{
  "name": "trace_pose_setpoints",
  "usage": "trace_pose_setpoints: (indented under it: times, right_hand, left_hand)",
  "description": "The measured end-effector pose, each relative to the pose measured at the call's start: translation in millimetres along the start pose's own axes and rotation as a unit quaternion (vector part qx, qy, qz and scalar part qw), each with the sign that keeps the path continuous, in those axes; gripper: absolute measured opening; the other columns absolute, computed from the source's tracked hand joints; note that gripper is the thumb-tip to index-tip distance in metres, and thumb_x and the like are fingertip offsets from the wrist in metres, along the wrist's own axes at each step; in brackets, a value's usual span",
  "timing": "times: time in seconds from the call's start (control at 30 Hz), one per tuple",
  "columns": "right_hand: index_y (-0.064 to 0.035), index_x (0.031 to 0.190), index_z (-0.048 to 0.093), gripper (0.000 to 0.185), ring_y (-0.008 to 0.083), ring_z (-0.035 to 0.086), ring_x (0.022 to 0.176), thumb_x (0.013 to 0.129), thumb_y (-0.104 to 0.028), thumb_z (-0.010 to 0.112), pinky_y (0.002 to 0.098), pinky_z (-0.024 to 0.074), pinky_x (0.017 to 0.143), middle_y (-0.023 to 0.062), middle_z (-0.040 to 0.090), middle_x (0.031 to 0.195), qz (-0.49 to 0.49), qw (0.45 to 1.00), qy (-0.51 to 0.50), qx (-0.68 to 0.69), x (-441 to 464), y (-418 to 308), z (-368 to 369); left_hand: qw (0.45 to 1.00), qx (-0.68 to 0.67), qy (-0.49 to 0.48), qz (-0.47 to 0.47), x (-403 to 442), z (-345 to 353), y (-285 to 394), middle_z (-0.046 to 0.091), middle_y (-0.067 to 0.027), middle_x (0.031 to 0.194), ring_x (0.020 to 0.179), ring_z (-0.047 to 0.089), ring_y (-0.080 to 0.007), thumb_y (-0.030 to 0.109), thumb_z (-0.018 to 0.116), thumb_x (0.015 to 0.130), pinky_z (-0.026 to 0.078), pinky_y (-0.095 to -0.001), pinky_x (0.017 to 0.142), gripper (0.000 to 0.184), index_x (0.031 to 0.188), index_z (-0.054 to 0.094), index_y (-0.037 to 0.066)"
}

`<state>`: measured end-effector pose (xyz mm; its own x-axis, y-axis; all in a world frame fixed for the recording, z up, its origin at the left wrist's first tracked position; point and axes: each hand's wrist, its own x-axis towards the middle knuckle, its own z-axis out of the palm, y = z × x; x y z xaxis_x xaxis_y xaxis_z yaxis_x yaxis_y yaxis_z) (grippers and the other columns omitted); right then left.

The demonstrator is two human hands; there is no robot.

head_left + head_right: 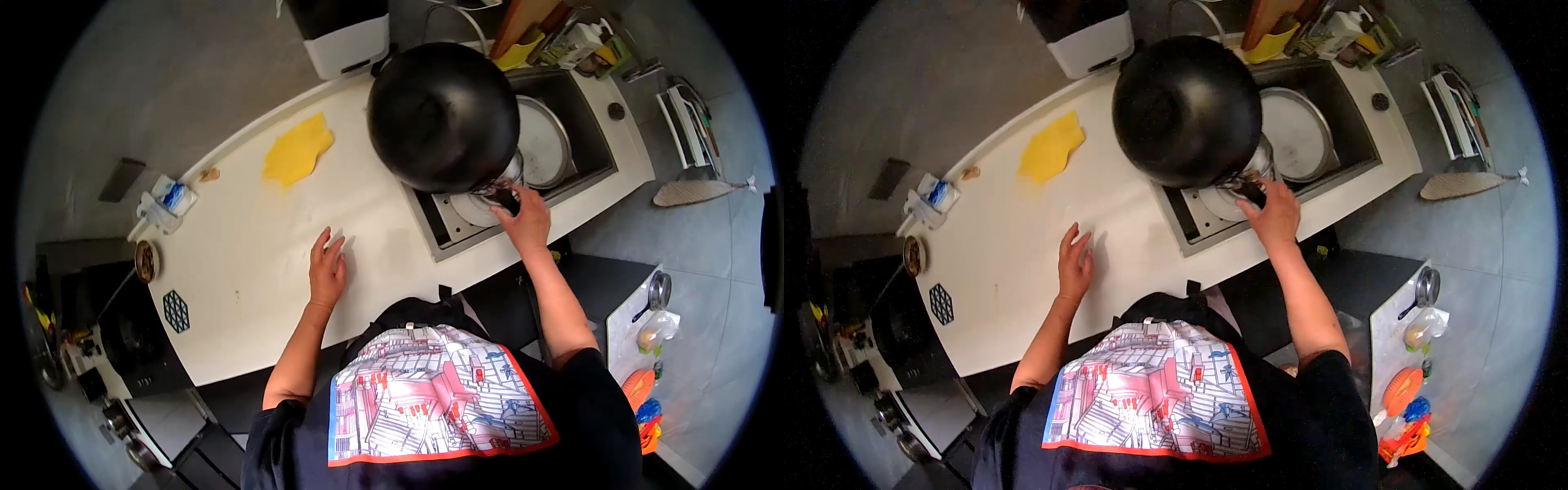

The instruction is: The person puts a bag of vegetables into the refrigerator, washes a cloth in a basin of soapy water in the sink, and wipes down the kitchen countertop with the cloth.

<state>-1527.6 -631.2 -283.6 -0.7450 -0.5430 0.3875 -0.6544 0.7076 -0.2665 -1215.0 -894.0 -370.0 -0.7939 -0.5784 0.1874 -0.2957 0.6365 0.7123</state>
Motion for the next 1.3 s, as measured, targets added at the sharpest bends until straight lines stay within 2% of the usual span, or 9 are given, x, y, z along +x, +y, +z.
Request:
trace_pose_setpoints:
  times: [0.17, 0.37, 0.47, 0.6, 0.8, 0.87, 0.93, 1.0, 1.3]
  right_hand:
    - [-0.0053, 0.085, 0.056, 0.022, 0.0314, 0.054, 0.086, 0.076, -0.017, 0.072, 0.0402, 0.0421, 0.076, 0.0103, 0.057, 0.087, -0.033, 0.995, 0.084, 0.038, 0, -15, 5]
    - [-0.0057, 0.078, 0.057, 0.013, 0.0305, 0.056, 0.083, 0.072, -0.005, 0.068, 0.0394, 0.0451, 0.075, 0.0106, 0.058, 0.085, -0.177, 0.969, -0.007, 0.173, -19, -95, 34]
    - [-0.0066, 0.077, 0.058, 0.014, 0.0302, 0.056, 0.086, 0.07, -0.007, 0.07, 0.04, 0.0455, 0.076, 0.009, 0.06, 0.087, -0.219, 0.943, -0.12, 0.22, -45, -138, 64]
    - [-0.0074, 0.079, 0.059, 0.012, 0.0292, 0.056, 0.089, 0.073, -0.013, 0.068, 0.0395, 0.0447, 0.078, 0.0082, 0.059, 0.089, -0.323, 0.898, -0.246, 0.171, -68, -176, 89]
    - [-0.0071, 0.084, 0.06, 0.012, 0.0306, 0.056, 0.09, 0.076, -0.013, 0.066, 0.04, 0.044, 0.079, 0.01, 0.06, 0.093, -0.276, 0.919, -0.26, 0.113, -75, -161, 89]
    - [-0.0061, 0.084, 0.06, 0.01, 0.0317, 0.056, 0.09, 0.077, -0.012, 0.066, 0.0406, 0.0445, 0.078, 0.011, 0.06, 0.093, -0.263, 0.922, -0.264, 0.104, -71, -144, 79]
    - [-0.0047, 0.083, 0.06, 0.009, 0.0328, 0.056, 0.088, 0.078, -0.011, 0.065, 0.0407, 0.0454, 0.077, 0.012, 0.06, 0.091, -0.221, 0.932, -0.264, 0.108, -67, -127, 75]
    - [-0.0036, 0.085, 0.06, 0.008, 0.033, 0.057, 0.09, 0.08, -0.009, 0.063, 0.0403, 0.0463, 0.079, 0.0127, 0.061, 0.091, -0.249, 0.925, -0.27, 0.098, -58, -130, 73]
    - [-0.0007, 0.101, 0.061, 0.017, 0.036, 0.056, 0.098, 0.085, -0.006, 0.059, 0.0399, 0.045, 0.087, 0.0174, 0.06, 0.104, -0.374, 0.882, -0.172, 0.231, 43, -243, 169]
  left_hand:
    - [0.995, 0.056, 0.064, -0.048, -27, -23, -27, 0.044, -0.0146, 0.136, 0.123, 0.043, -0.0331, 0.0, 0.055, 0.082, 0.037, -0.0403, 0.102, 0.04, 0.121, 0.056, 0.008]
    - [0.977, 0.083, 0.161, -0.112, -95, -49, -75, 0.056, -0.0126, 0.116, 0.106, 0.05, -0.0323, 0.004, 0.053, 0.084, 0.04, -0.0419, 0.091, 0.031, 0.114, 0.057, 0.004]
    - [0.898, 0.065, 0.3, -0.317, -158, -54, -89, 0.055, -0.0195, 0.103, 0.096, 0.052, -0.0332, 0.012, 0.047, 0.09, 0.042, -0.0403, 0.083, 0.021, 0.102, 0.055, -0.003]
    - [0.758, 0.122, 0.438, -0.467, -234, -72, -120, 0.053, -0.0243, 0.103, 0.096, 0.052, -0.0349, 0.021, 0.043, 0.095, 0.042, -0.0413, 0.086, 0.032, 0.105, 0.052, -0.008]
    - [0.537, 0.04, 0.567, -0.623, -250, -107, -135, 0.039, -0.0251, 0.135, 0.117, 0.047, -0.0345, 0.027, 0.038, 0.094, 0.039, -0.0397, 0.099, 0.051, 0.132, 0.04, -0.006]
    - [0.504, -0.237, 0.615, -0.558, -241, -107, -132, 0.035, -0.0202, 0.141, 0.122, 0.044, -0.0329, 0.03, 0.034, 0.096, 0.037, -0.0394, 0.101, 0.051, 0.135, 0.038, -0.003]
    - [0.516, -0.358, 0.538, -0.562, -243, -93, -143, 0.033, -0.0151, 0.145, 0.127, 0.039, -0.0321, 0.038, 0.024, 0.098, 0.034, -0.0394, 0.104, 0.056, 0.138, 0.035, 0.002]
    - [0.398, -0.485, 0.6, -0.497, -207, -94, -126, 0.036, -0.013, 0.144, 0.129, 0.037, -0.0309, 0.046, 0.014, 0.098, 0.032, -0.0393, 0.107, 0.062, 0.139, 0.034, 0.004]
    - [0.359, -0.374, 0.634, -0.574, -225, -79, -169, 0.043, -0.0164, 0.139, 0.125, 0.044, -0.0329, 0.045, 0.013, 0.098, 0.034, -0.0383, 0.106, 0.065, 0.134, 0.042, -0.001]
